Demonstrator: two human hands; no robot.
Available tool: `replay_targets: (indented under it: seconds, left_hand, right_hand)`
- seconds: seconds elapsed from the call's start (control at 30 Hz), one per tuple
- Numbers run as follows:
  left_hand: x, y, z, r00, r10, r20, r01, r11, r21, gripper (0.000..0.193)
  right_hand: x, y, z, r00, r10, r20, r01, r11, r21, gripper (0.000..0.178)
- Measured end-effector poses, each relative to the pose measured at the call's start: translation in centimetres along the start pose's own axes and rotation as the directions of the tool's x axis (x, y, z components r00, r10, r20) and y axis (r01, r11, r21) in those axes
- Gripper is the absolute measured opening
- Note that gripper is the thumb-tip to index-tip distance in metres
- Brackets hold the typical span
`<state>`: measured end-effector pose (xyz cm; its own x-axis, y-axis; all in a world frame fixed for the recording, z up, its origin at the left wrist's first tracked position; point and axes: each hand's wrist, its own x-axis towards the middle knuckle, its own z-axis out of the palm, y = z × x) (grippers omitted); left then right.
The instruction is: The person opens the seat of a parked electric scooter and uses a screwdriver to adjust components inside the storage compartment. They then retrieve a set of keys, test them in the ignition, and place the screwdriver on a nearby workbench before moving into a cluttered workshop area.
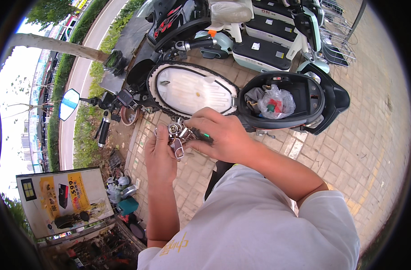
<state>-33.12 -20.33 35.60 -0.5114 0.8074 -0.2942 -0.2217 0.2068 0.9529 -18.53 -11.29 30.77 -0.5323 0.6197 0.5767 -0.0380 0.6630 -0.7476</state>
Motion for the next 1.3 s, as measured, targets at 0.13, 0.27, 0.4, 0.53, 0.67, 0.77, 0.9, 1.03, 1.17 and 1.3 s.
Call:
replay_targets:
  seconds: [0.13,0.27,0.4,0.53,0.67,0.77,0.9,1.03,1.17,1.3]
  left_hand:
    - [0.1,-0.1,-1.0,0.997,0.071,-0.022,-0.063,0.969,0.238,0.039]
    - [0.1,0.1,-2.8,0.995,0.093,-0.036,-0.073,0.923,0.378,0.044]
    - [-0.2,0.7,-5.9,0.987,0.146,-0.072,-0.116,0.939,0.323,0.039]
    - [0.4,0.0,-9.4,0.983,0.163,-0.082,-0.155,0.983,0.098,0.033]
    - [1.7,-1.3,-12.5,0.967,0.256,-0.005,-0.249,0.946,0.209,0.03]
    - [2.7,-1.9,-14.8,0.972,0.235,0.023,-0.231,0.929,0.29,0.026]
    - [3.8,-2.7,-17.8,0.99,0.113,-0.084,-0.11,0.993,0.05,0.019]
    - [5.1,-2.9,-21.1,0.993,0.053,-0.102,-0.084,0.941,-0.327,0.019]
    - [7.0,-2.5,-24.0,0.99,0.14,0.002,-0.116,0.832,-0.543,0.029]
    - [8.7,-2.8,-25.8,0.991,0.099,0.092,-0.001,0.683,-0.731,0.033]
  right_hand:
    - [0.6,-0.3,2.6,0.998,-0.051,-0.029,0.05,0.997,-0.051,0.05]
    - [1.4,0.2,4.4,0.999,0.015,0.035,-0.017,0.998,0.052,0.038]
    - [2.3,0.2,6.2,0.966,0.194,0.172,-0.237,0.929,0.284,0.029]
    - [3.2,0.1,8.4,0.786,0.38,0.487,-0.617,0.524,0.587,0.028]
    - [4.4,0.3,11.7,0.668,0.373,0.644,-0.743,0.386,0.547,0.027]
    - [4.9,0.2,14.8,0.605,0.411,0.682,-0.796,0.347,0.497,0.028]
    - [4.7,1.1,17.8,0.511,0.381,0.77,-0.858,0.27,0.437,0.03]
    - [5.1,2.8,21.3,0.692,0.5,0.521,-0.708,0.613,0.351,0.03]
    - [5.0,2.9,23.3,0.674,0.544,0.5,-0.713,0.657,0.246,0.033]
    - [5.2,2.1,24.4,0.578,0.637,0.51,-0.808,0.535,0.248,0.031]
